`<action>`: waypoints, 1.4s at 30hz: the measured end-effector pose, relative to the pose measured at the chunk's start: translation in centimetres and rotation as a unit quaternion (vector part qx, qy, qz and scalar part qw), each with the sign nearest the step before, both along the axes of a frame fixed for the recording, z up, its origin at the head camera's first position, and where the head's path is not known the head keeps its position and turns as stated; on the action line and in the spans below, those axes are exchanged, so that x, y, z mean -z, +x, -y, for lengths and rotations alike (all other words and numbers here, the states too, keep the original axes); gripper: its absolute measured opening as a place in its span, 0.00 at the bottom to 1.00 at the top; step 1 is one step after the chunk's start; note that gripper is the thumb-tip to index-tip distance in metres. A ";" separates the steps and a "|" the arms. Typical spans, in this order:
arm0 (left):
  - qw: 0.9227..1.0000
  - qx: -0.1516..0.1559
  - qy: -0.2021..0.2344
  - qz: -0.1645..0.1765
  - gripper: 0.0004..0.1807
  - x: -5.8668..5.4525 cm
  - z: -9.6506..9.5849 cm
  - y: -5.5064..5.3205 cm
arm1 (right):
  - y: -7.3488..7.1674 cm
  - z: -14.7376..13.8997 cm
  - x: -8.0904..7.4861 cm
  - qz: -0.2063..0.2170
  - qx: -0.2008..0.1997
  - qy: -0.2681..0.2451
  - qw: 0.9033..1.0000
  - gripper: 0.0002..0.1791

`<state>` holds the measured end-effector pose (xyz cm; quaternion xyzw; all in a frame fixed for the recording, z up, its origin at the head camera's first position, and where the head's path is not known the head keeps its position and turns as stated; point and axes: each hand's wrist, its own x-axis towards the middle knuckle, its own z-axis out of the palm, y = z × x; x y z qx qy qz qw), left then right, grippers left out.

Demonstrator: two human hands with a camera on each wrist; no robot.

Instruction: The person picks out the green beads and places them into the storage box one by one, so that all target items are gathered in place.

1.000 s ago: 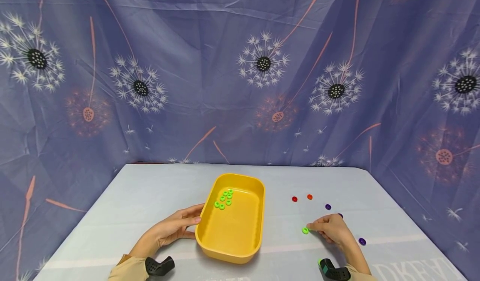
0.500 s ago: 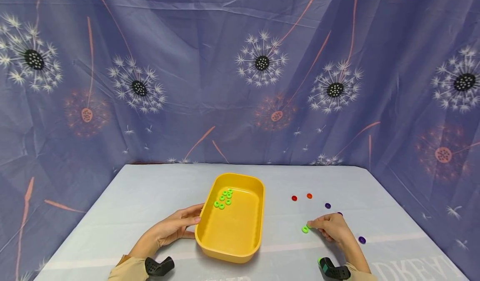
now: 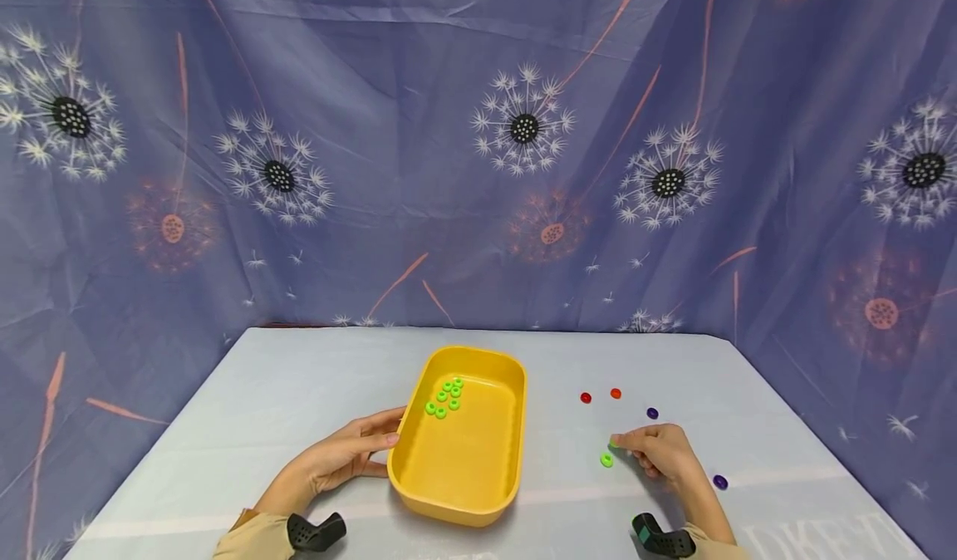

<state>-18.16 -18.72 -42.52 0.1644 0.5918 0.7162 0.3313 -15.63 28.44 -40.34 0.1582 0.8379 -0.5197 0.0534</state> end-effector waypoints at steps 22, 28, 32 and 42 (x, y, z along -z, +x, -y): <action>1.000 -0.011 -0.003 -0.004 0.40 -0.2 -0.1 0.2 | -10.0 19.8 -6.9 -0.052 -0.074 0.030 0.995 0.23; 1.000 -0.012 -0.004 -0.003 0.40 -0.2 -0.1 0.4 | -10.2 22.2 -4.6 -0.027 -0.060 0.088 0.994 0.16; 1.000 -0.014 -0.004 -0.007 0.39 -0.2 -0.1 0.3 | -10.0 22.8 -3.6 -0.024 -0.058 0.102 0.993 0.15; 1.000 -0.011 0.000 -0.002 0.39 0.0 -0.1 0.4 | -9.8 23.2 -2.2 -0.019 -0.042 0.164 0.985 0.06</action>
